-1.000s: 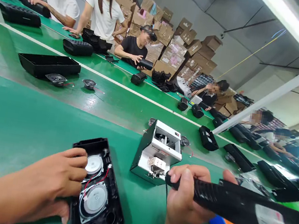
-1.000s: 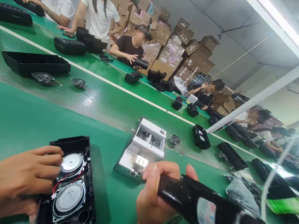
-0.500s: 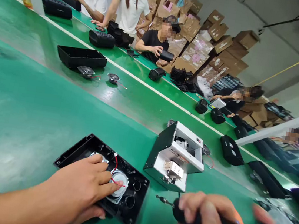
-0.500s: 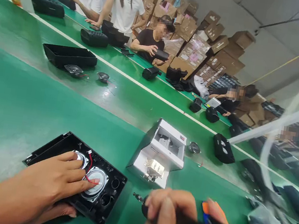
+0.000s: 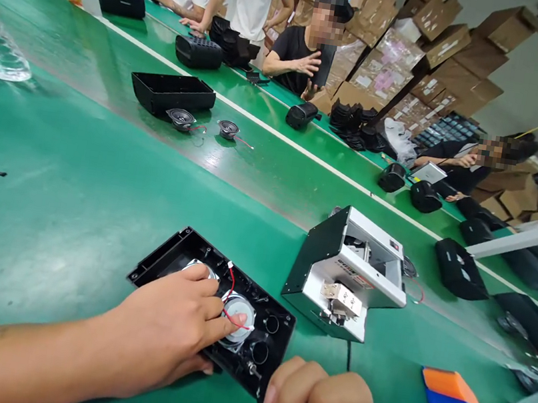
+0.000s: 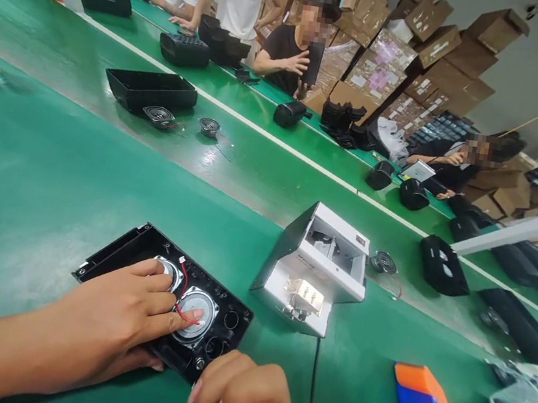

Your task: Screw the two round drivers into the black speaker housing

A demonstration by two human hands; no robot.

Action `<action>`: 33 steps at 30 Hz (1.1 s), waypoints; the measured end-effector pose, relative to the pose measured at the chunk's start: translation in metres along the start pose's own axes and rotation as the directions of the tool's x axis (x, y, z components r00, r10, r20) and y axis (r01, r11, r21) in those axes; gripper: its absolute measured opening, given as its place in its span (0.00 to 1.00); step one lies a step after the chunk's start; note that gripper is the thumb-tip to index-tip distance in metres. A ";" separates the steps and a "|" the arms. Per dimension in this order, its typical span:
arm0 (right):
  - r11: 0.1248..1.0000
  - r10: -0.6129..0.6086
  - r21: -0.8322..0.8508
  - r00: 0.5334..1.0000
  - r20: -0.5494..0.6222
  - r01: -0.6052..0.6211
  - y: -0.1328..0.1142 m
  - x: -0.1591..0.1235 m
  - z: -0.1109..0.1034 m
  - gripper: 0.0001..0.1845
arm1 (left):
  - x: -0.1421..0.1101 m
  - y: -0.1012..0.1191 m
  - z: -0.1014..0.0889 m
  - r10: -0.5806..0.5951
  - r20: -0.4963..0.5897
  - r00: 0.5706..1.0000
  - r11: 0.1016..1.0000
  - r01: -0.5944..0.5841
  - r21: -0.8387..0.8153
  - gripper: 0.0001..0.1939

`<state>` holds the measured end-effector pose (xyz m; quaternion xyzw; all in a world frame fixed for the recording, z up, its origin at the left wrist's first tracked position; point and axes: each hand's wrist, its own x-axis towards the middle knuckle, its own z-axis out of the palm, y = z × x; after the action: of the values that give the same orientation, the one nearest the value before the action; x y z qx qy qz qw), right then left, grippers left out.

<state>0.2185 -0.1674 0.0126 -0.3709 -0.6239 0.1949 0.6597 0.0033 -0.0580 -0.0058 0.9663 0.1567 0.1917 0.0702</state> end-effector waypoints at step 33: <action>0.984 -0.174 -0.100 0.937 -0.304 0.150 0.024 -0.012 0.052 0.20 | 0.027 -0.018 -0.041 0.042 0.142 0.989 0.997 -0.031 -0.076 0.05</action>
<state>0.1716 -0.1476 -0.0157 -0.3687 -0.5474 0.0554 0.7493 0.0061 -0.0293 0.0378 0.9771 0.1263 0.1285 0.1132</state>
